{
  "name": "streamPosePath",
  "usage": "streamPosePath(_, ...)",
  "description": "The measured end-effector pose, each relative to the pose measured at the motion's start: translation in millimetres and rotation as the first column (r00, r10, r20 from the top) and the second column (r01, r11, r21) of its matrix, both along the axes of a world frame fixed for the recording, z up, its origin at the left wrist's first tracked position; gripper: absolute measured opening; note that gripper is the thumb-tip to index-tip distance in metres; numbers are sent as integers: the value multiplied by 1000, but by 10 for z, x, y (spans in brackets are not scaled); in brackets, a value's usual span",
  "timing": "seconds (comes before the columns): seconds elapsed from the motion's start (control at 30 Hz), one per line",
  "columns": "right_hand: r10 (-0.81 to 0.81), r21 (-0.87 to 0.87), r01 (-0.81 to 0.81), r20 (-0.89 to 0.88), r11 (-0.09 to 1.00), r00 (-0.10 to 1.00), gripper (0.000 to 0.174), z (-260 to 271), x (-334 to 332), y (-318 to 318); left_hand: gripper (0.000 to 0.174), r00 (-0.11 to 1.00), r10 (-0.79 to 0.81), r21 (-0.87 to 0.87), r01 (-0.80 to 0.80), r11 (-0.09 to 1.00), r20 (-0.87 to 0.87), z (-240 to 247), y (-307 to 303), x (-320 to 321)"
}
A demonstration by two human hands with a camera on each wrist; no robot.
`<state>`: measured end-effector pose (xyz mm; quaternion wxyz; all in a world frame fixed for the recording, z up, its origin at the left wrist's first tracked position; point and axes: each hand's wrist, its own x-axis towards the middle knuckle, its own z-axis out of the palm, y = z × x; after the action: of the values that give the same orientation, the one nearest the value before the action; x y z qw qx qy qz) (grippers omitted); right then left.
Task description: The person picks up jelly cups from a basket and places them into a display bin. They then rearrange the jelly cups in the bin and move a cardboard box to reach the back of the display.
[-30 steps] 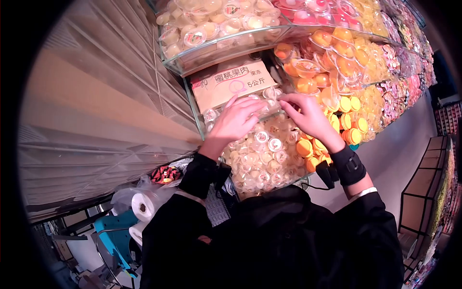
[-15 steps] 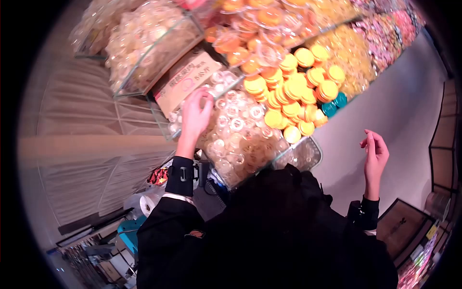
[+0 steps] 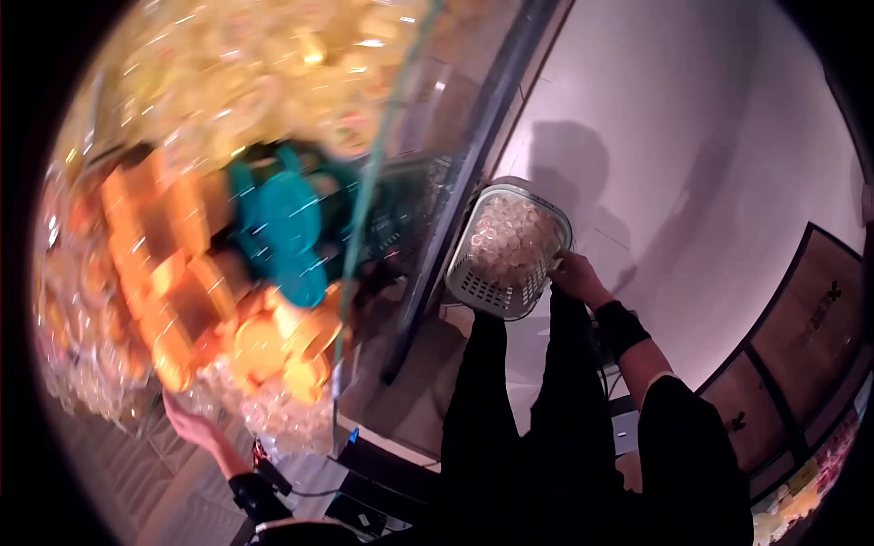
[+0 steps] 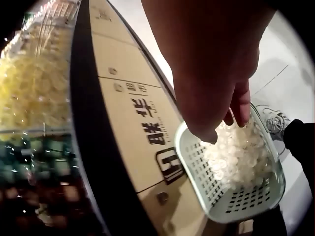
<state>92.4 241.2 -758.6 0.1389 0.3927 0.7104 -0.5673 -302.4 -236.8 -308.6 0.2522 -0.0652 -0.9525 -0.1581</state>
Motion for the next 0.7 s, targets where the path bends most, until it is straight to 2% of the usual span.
streamPosePath(0.03,43,15,-42,-36,999,998,46,-504,-19,-77,42,996,61,-190,-71,979,-60,8,-256,-36)
streamPosePath(0.07,91,31,-89,-75,996,993,57,-895,-58,-138,41,993,54,-350,-88,933,-104,77,-516,-84)
streamPosePath(0.1,67,-19,-69,-63,997,996,57,-1465,-86,-296,41,997,1,-620,-50,783,-78,413,-864,-278)
streamPosePath(0.13,92,93,-86,-65,992,994,67,-1754,-207,-365,40,995,-78,-823,-11,567,-67,745,-1224,-464)
streamPosePath(0.17,113,197,-99,-62,975,992,76,-2021,-301,-493,40,991,-30,-733,-77,676,-132,733,-966,-304)
streamPosePath(0.2,106,166,-94,-65,982,992,76,-2225,-416,-613,40,983,43,-569,-138,811,-177,545,-621,-143)
streamPosePath(0.23,184,216,-171,-43,961,982,85,-2359,-575,-649,40,977,83,-442,-165,882,-199,427,-328,-22)
streamPosePath(0.27,260,271,-246,-17,931,965,93,-2430,-730,-656,40,973,105,-379,-178,908,-207,367,-142,30)
streamPosePath(0.3,270,86,-278,100,957,958,97,-2287,-955,-602,40,971,116,-343,-185,921,-211,349,-12,57)
streamPosePath(0.4,263,99,-278,143,955,954,95,-2535,-1245,-951,39,965,134,-315,-203,927,-226,294,230,95)
streamPosePath(0.43,183,173,-207,148,963,972,87,-2554,-1304,-1111,39,963,138,-314,-209,926,-233,288,287,100)
streamPosePath(0.47,190,160,-214,149,964,970,87,-2647,-1351,-1249,39,961,141,-312,-213,926,-237,289,339,123)
streamPosePath(0.53,20,479,-124,216,869,976,82,-2894,-1360,-1490,39,959,150,-309,-223,925,-242,230,386,138)
streamPosePath(0.6,2,431,-75,167,899,986,77,-2881,-1257,-1375,39,958,155,-302,-226,926,-241,179,406,142)
streamPosePath(0.67,-58,374,94,-107,923,993,68,-2861,-1108,-1232,39,958,165,-304,-234,923,-236,189,440,157)
streamPosePath(0.7,-55,345,111,-167,932,984,61,-2808,-1046,-1147,38,957,162,-302,-232,925,-239,185,453,161)
